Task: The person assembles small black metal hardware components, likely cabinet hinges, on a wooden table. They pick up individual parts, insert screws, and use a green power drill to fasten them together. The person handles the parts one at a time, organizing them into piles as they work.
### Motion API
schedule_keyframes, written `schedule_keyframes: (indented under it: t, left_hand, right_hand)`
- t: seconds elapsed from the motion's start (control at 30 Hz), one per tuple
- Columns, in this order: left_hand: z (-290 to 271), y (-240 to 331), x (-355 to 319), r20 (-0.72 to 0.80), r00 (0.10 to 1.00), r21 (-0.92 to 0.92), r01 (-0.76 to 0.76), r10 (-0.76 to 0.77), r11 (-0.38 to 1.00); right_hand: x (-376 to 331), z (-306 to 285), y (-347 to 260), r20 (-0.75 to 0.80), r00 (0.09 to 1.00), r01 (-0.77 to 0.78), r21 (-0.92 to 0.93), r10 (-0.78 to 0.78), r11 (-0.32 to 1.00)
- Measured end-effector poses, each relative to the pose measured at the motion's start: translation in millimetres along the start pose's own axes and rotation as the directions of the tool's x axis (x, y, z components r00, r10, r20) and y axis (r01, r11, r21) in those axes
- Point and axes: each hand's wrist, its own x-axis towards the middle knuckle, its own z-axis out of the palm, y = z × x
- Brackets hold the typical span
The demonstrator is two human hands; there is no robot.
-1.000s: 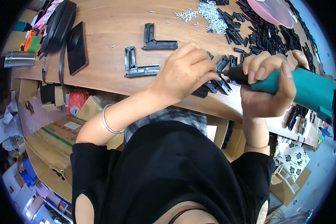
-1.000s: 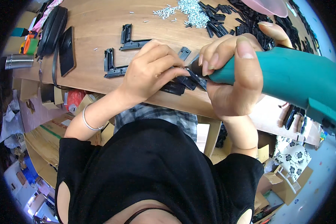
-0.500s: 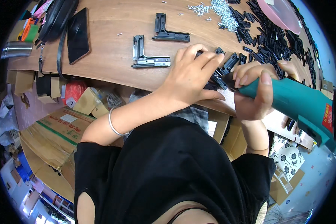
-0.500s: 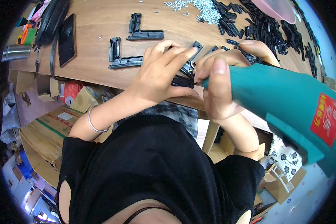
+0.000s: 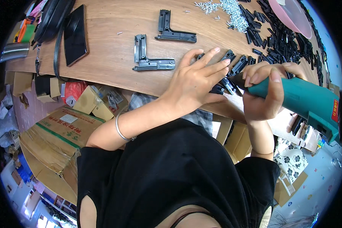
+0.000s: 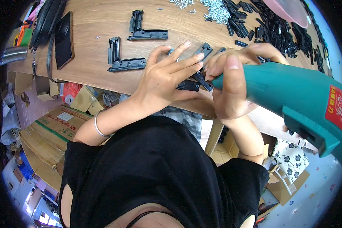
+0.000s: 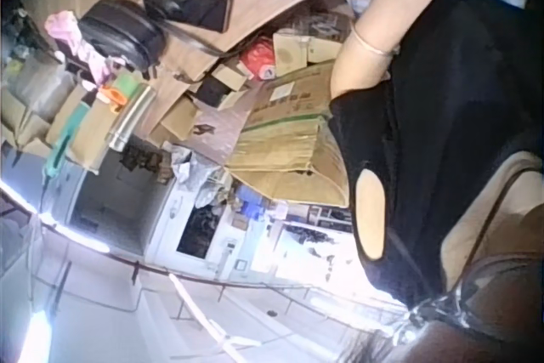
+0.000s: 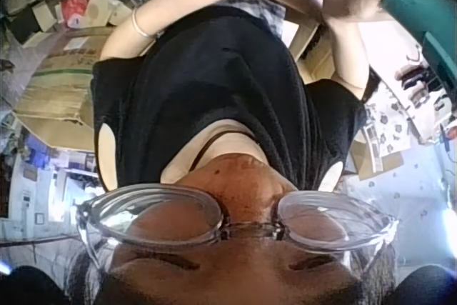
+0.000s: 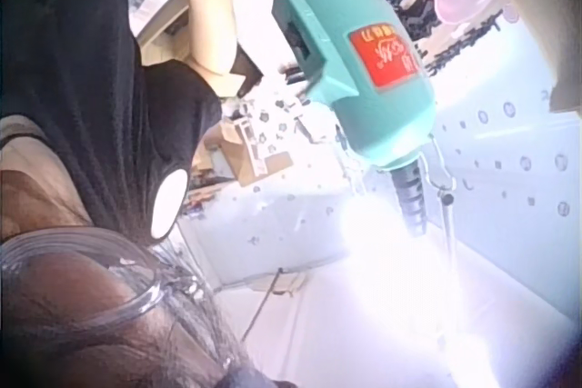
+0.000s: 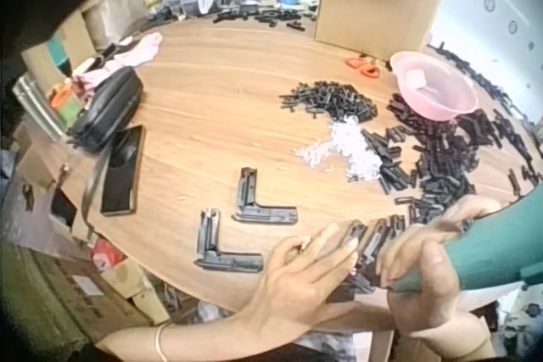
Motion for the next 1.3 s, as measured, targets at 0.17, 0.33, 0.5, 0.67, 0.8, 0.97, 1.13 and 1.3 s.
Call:
schedule_keyframes:
  t: [0.17, 0.33, 0.5, 0.67, 0.8, 0.97, 1.13, 1.3]
  left_hand:
    - [5.2, 1.3, -0.4, -0.018, 1.0, 0.055, 0.019, -0.018, 0.998]
    - [4.9, 1.1, 0.4, -0.006, 0.999, 0.136, -0.045, 0.047, 0.99]
    - [-1.5, 7.3, 3.9, 0.056, 0.997, 0.209, -0.061, 0.05, 0.976]
    - [2.3, -5.1, 59.8, -0.055, 0.997, 0.068, -0.054, 0.058, 0.996]
    - [36.6, -93.8, 152.0, -0.301, 0.9, 0.275, -0.235, 0.316, 0.932]
    - [22.9, -102.0, 161.9, 0.074, 0.995, 0.195, -0.079, 0.066, 0.978]
    - [5.3, -78.5, 136.4, 0.001, 0.998, 0.295, 0.066, -0.07, 0.953]
    - [9.0, -89.8, 138.2, -0.166, 0.986, 0.22, 0.006, 0.031, 0.975]
  right_hand:
    - [2.8, -2.3, 1.8, 0.074, 0.994, -0.077, 0.021, 0.075, 0.997]
    - [11.5, -11.0, 3.1, 0.226, 0.974, -0.016, 0.106, -0.009, 0.994]
    - [32.2, -30.8, -0.9, 0.195, 0.959, 0.111, 0.405, -0.204, 0.908]
    - [34.9, -63.7, 12.4, -0.277, 0.959, 0.129, 0.221, -0.064, 0.967]
    - [38.7, -59.8, 10.6, -0.304, 0.939, 0.228, 0.208, -0.158, 0.951]
    - [40.5, -62.6, 14.1, -0.341, 0.924, 0.246, 0.182, -0.173, 0.952]
    - [39.7, -61.4, 8.6, -0.379, 0.897, 0.303, 0.148, -0.228, 0.942]
    - [40.2, -57.7, 10.9, -0.386, 0.886, 0.323, 0.12, -0.256, 0.939]
